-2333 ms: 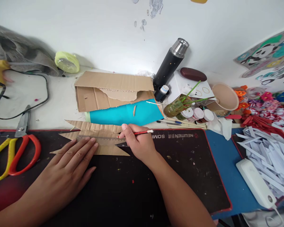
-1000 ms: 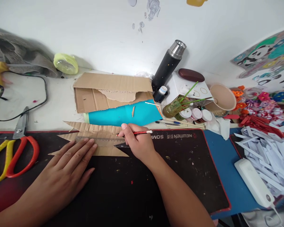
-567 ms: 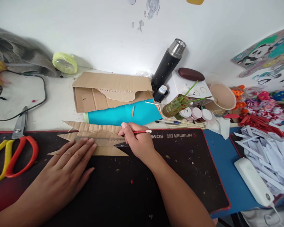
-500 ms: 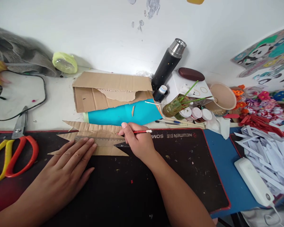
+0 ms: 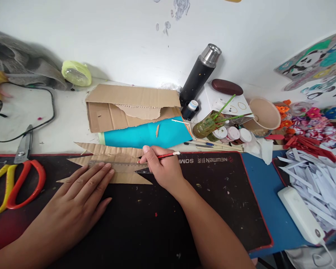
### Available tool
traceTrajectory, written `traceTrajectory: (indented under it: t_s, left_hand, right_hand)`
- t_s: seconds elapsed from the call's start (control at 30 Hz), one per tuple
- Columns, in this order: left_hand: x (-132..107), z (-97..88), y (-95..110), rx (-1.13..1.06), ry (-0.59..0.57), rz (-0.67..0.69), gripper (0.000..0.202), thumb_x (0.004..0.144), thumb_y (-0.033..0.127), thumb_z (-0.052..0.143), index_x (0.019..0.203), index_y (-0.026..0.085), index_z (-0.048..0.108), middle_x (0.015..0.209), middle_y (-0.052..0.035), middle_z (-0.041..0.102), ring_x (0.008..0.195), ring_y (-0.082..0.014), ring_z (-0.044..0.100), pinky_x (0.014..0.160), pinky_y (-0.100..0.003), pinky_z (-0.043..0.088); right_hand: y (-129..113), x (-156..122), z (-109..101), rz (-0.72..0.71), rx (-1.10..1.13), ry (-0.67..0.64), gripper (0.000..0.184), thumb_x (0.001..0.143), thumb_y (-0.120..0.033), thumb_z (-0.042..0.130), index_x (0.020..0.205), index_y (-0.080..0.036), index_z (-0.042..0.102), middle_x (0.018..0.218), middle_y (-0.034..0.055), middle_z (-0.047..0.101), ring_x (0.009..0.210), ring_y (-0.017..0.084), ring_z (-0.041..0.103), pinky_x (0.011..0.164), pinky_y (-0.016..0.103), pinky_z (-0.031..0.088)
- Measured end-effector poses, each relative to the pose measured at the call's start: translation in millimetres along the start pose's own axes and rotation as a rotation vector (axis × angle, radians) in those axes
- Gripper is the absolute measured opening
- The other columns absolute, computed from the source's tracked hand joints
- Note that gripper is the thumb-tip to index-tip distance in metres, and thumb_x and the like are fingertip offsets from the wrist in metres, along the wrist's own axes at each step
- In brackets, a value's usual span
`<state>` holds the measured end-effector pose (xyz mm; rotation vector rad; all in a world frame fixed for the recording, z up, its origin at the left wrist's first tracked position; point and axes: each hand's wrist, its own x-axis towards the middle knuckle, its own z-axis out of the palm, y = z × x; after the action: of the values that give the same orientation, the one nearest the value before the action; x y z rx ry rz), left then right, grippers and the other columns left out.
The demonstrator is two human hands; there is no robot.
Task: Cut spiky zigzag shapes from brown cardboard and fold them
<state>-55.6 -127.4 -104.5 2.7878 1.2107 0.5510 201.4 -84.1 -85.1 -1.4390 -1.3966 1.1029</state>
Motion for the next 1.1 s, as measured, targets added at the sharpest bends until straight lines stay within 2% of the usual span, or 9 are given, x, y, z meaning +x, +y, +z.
traceTrajectory:
  t_s: [0.13,0.3,0.4,0.5,0.63,0.7,0.93,1.1]
  left_hand:
    - [1,0.7,0,-0.002,0.0,-0.004,0.051,0.114,0.034,0.044,0.144,0.0,0.067,0.154,-0.0232,0.065,0.143,-0.0404,0.06,0.132,-0.056,0.029]
    - [3,1.1,0,0.023,0.009,0.01,0.052,0.114,0.034,0.041,0.144,0.0,0.066,0.153,-0.023,0.066,0.142,-0.0402,0.061,0.131,-0.056,0.03]
    - [3,0.5,-2,0.081,0.006,0.054,0.051,0.114,0.032,0.041,0.144,-0.001,0.065,0.152,-0.0242,0.066,0.141,-0.0406,0.062,0.13,-0.056,0.032]
    - [2,1.1,-4,0.114,0.011,0.087,0.051,0.113,0.031,0.042,0.145,-0.002,0.064,0.151,-0.0254,0.066,0.139,-0.041,0.063,0.128,-0.057,0.033]
    - [2,3.9,-4,0.118,0.026,0.077,0.05,0.113,0.03,0.041,0.145,0.0,0.065,0.151,-0.0235,0.067,0.14,-0.04,0.063,0.127,-0.057,0.034]
    - [3,4.6,-4,0.122,0.031,0.07,0.05,0.113,0.031,0.04,0.144,0.002,0.066,0.151,-0.0221,0.068,0.14,-0.0391,0.063,0.127,-0.056,0.035]
    - [4,4.6,-5,0.145,0.043,0.088,0.049,0.113,0.03,0.041,0.139,0.002,0.07,0.146,-0.022,0.071,0.137,-0.0388,0.065,0.121,-0.056,0.04]
    - [4,6.3,-5,0.174,0.055,0.085,0.05,0.113,0.031,0.039,0.138,0.005,0.072,0.146,-0.0194,0.072,0.136,-0.037,0.065,0.121,-0.054,0.042]
  right_hand:
    - [-2,0,0,-0.005,0.012,0.006,0.056,0.108,-0.06,0.056,0.074,-0.02,0.075,0.05,-0.0037,0.051,0.048,0.013,0.05,0.053,0.029,0.04]
    - [0,5,-5,-0.1,0.018,0.147,0.051,0.109,-0.058,0.055,0.079,-0.022,0.074,0.059,-0.0022,0.058,0.057,0.015,0.057,0.062,0.03,0.049]
    - [4,9,-9,-0.151,-0.049,0.199,0.043,0.11,-0.054,0.056,0.088,-0.023,0.076,0.068,-0.0006,0.064,0.067,0.017,0.064,0.067,0.031,0.052]
    - [10,12,-11,-0.186,-0.126,0.218,0.031,0.109,-0.047,0.06,0.095,-0.024,0.077,0.084,0.003,0.074,0.085,0.021,0.073,0.079,0.034,0.056]
    - [18,14,-9,-0.214,-0.177,0.201,0.02,0.107,-0.041,0.064,0.107,-0.026,0.077,0.112,0.0059,0.08,0.107,0.025,0.076,0.094,0.038,0.058]
    - [20,14,-8,-0.229,-0.209,0.187,0.018,0.107,-0.039,0.064,0.112,-0.027,0.077,0.118,0.0062,0.08,0.111,0.026,0.075,0.098,0.039,0.058]
    - [22,13,-6,-0.281,-0.378,0.023,0.018,0.107,-0.035,0.063,0.115,-0.026,0.076,0.115,0.0076,0.081,0.109,0.027,0.075,0.095,0.04,0.058]
    - [26,15,-7,-0.318,-0.352,0.013,0.017,0.108,-0.03,0.06,0.114,-0.026,0.076,0.116,0.0074,0.081,0.113,0.027,0.075,0.098,0.04,0.058]
